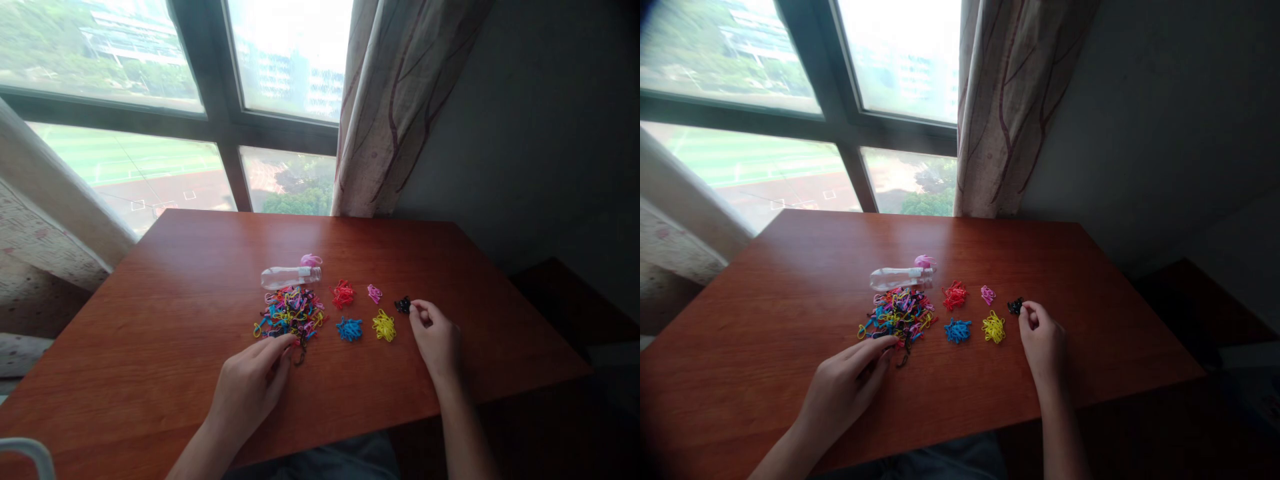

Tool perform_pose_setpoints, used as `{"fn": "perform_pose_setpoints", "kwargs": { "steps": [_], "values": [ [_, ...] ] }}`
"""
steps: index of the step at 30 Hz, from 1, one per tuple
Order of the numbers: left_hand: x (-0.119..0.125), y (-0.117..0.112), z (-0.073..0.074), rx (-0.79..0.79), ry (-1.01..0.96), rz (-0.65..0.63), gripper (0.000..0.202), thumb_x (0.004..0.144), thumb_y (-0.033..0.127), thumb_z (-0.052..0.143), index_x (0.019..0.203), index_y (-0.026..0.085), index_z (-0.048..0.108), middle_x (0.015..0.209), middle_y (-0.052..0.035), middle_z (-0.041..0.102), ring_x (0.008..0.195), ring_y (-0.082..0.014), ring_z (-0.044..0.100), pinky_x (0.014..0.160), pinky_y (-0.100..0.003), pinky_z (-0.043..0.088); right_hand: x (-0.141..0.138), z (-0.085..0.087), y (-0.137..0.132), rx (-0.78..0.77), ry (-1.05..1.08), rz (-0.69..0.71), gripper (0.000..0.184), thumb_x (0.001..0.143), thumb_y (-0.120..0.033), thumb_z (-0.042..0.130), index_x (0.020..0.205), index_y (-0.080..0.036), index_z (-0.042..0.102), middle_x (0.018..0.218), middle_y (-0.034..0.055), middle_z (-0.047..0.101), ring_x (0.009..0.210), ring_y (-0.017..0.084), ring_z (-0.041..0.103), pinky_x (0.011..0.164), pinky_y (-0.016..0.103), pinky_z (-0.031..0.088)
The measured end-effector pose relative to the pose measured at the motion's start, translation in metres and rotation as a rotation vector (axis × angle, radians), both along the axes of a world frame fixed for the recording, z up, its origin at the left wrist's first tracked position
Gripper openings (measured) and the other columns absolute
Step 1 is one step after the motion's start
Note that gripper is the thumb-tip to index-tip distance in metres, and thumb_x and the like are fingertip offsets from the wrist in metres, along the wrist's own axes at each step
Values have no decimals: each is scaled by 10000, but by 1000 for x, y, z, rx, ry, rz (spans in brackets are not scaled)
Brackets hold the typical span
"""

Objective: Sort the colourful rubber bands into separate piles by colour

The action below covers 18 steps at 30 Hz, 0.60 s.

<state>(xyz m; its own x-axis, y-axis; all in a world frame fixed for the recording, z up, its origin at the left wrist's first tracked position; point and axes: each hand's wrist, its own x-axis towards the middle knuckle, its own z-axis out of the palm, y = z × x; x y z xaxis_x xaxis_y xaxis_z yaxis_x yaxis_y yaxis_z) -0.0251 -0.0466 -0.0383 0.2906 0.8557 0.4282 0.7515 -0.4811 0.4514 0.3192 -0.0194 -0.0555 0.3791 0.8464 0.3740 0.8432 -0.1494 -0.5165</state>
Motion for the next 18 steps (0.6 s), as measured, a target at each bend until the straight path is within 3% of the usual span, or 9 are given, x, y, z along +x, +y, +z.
{"fn": "perform_pose_setpoints", "kwargs": {
  "steps": [5, 9, 18],
  "values": [
    [0, -1, 1, -1, 8, 2, 215, 939, 255, 481, 1037, 234, 671, 918, -13, 771, 766, -159, 734, 648, -228, 540, -14, 6, -9, 58, 45, 31, 383, 898, -476, 507, 909, -160, 723, 668, 57, 671, 594, 180, 614, 588, 263, 435],
    [0, -1, 0, -6, 23, 14, 212, 932, 238, 489, 1040, 231, 671, 941, -16, 771, 797, -168, 737, 666, -235, 547, -44, 11, -18, 98, 100, 102, 328, 909, -434, 530, 895, -164, 717, 669, 42, 671, 577, 163, 617, 582, 242, 453],
    [1, -2, 2, -20, 25, 16, 201, 934, 228, 487, 1006, 231, 675, 897, -7, 761, 744, -154, 726, 634, -231, 532, -133, 10, -41, 34, 230, 474, 195, 944, -234, 481, 924, -199, 672, 766, 17, 694, 644, 143, 633, 631, 222, 454]
  ]
}}
